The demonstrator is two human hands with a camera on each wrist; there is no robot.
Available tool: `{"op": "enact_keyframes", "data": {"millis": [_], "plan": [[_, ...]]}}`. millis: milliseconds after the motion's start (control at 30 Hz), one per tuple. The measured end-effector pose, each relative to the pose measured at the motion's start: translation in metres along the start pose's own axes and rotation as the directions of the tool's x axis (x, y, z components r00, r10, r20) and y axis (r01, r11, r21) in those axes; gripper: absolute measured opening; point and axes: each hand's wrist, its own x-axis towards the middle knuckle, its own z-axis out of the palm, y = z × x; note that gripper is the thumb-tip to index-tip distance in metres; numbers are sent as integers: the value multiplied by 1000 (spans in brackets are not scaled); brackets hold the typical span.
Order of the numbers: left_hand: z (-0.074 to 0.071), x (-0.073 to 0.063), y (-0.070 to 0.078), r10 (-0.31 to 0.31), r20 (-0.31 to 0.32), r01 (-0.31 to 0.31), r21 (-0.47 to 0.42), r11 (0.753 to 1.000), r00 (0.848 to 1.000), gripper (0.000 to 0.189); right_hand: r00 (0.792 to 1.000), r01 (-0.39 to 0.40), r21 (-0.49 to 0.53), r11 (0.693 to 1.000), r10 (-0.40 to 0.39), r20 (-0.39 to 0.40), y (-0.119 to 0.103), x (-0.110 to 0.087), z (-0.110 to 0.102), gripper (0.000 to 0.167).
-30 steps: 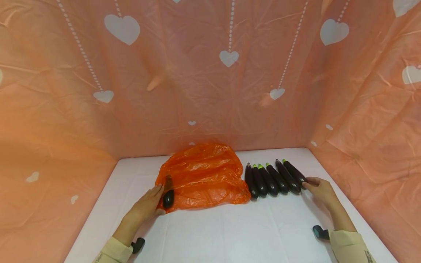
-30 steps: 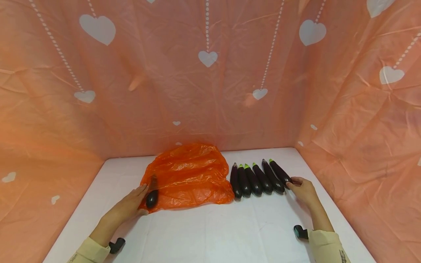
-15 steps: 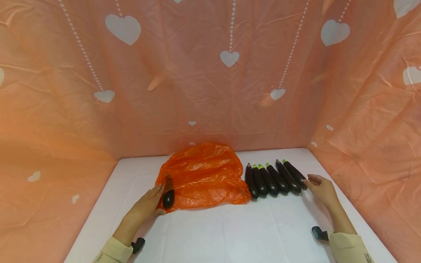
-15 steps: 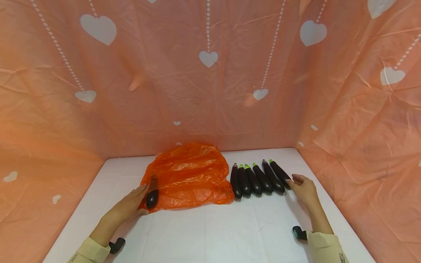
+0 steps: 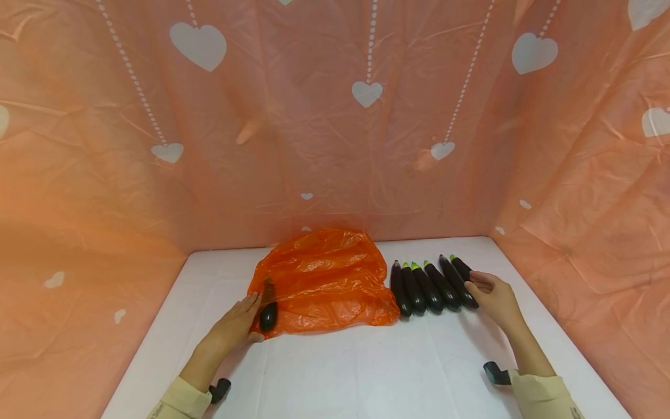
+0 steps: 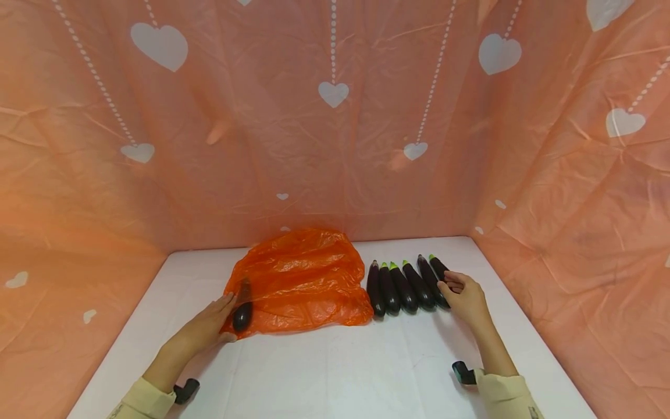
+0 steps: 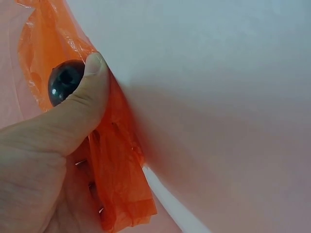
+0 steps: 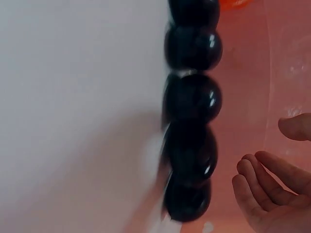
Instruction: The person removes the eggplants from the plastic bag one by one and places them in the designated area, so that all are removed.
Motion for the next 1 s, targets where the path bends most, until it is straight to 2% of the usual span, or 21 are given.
{"op": "enact_keyframes", "data": {"millis": [367,833,1000], "plan": [[2,1,-4,8,-6,-8,-4,1000,1000,92,993,89,35,995,-91,76,-31,-4,26,43],[1,0,-1,-3,-3,3,-2,1000,1000,92,972,207,3,978,-206,110,-64,-13,64,41],[0,-1,0,-11,4,11,-9,1000,1000,92,964,231,22,973,-232,132,-76,-16,79,40]]}}
